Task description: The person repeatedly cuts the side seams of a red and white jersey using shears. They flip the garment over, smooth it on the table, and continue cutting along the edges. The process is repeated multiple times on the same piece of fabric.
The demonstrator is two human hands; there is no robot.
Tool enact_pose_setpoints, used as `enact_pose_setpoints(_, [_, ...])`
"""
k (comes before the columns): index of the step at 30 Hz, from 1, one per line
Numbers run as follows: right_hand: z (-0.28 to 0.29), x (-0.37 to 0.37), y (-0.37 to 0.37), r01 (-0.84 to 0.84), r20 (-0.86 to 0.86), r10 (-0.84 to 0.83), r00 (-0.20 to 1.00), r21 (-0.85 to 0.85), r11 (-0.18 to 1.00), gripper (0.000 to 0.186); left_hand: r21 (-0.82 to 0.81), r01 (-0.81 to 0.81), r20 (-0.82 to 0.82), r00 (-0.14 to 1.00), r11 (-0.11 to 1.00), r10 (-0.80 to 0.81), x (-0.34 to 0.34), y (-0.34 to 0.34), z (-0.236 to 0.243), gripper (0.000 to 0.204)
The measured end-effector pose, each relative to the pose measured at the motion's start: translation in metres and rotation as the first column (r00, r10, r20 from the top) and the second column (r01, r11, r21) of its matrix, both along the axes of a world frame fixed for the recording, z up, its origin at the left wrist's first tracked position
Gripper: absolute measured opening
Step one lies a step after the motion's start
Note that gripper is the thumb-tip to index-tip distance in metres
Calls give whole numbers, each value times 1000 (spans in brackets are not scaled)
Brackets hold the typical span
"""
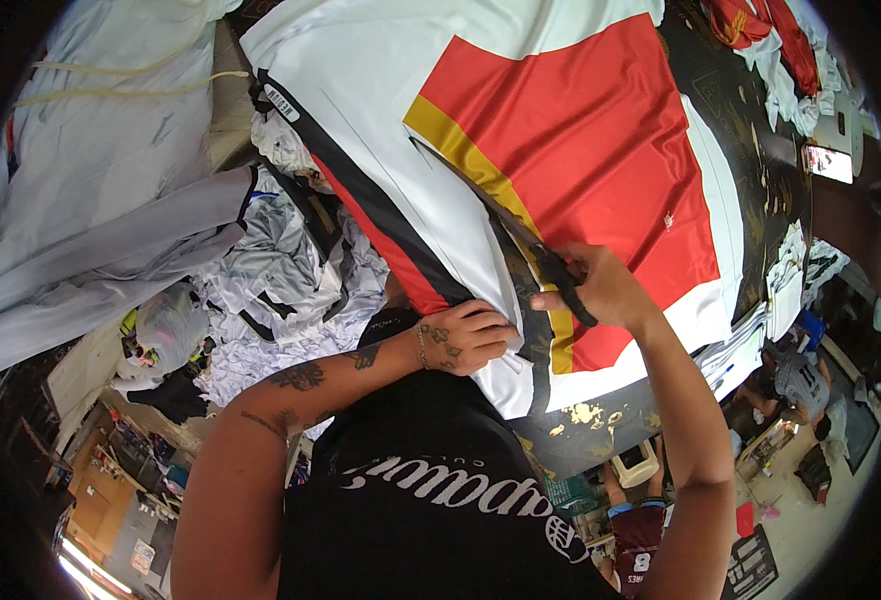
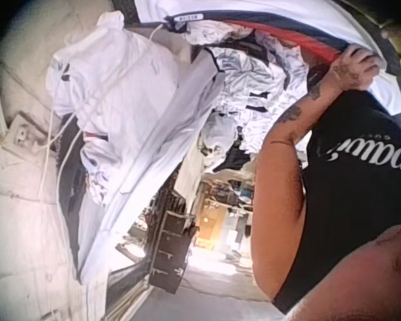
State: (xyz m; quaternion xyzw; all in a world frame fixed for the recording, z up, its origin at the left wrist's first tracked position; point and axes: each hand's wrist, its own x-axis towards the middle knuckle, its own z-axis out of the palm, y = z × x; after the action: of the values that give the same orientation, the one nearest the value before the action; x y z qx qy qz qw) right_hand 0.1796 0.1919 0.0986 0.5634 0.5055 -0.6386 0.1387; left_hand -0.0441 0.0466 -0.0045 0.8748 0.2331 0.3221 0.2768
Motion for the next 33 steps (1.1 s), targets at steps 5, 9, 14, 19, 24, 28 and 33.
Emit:
enact_pose_setpoints(5, [1, -30, 22, 26, -13, -25, 1000, 66, 997, 83, -43, 35, 33, 999, 998, -34, -1, -1, -3, 15])
enact_pose_setpoints(9, [1, -57, 32, -26, 11, 25, 1000, 64, 998, 83, -100, 119, 66, 992, 988, -112, -4, -1, -6, 17])
enact_pose_setpoints(14, [-2, -93, 39, 61, -86, -46, 995, 177, 982, 87, -377, 399, 144, 917, 836, -373, -3, -9, -14, 26])
enact_pose_setpoints(19, [1, -118, 39, 43, 4, -43, 999, 112, 993, 89, -382, 609, 368, 790, 695, -490, 32, -45, -39, 7])
enact_pose_setpoints(24, [0, -131, 32, 12, 19, -14, 1000, 106, 994, 96, -363, 788, 287, 603, 498, -744, 98, -78, -56, 11])
enact_pose_setpoints(28, [-9, -146, 26, 46, 13, -51, 999, 224, 974, 101, -255, 875, 190, 462, 411, -866, 144, -87, -45, 15])
enact_pose_setpoints(33, [-4, -154, 22, 72, 6, -78, 997, 315, 947, 95, -228, 901, 168, 410, 369, -897, 176, -97, -29, 22])
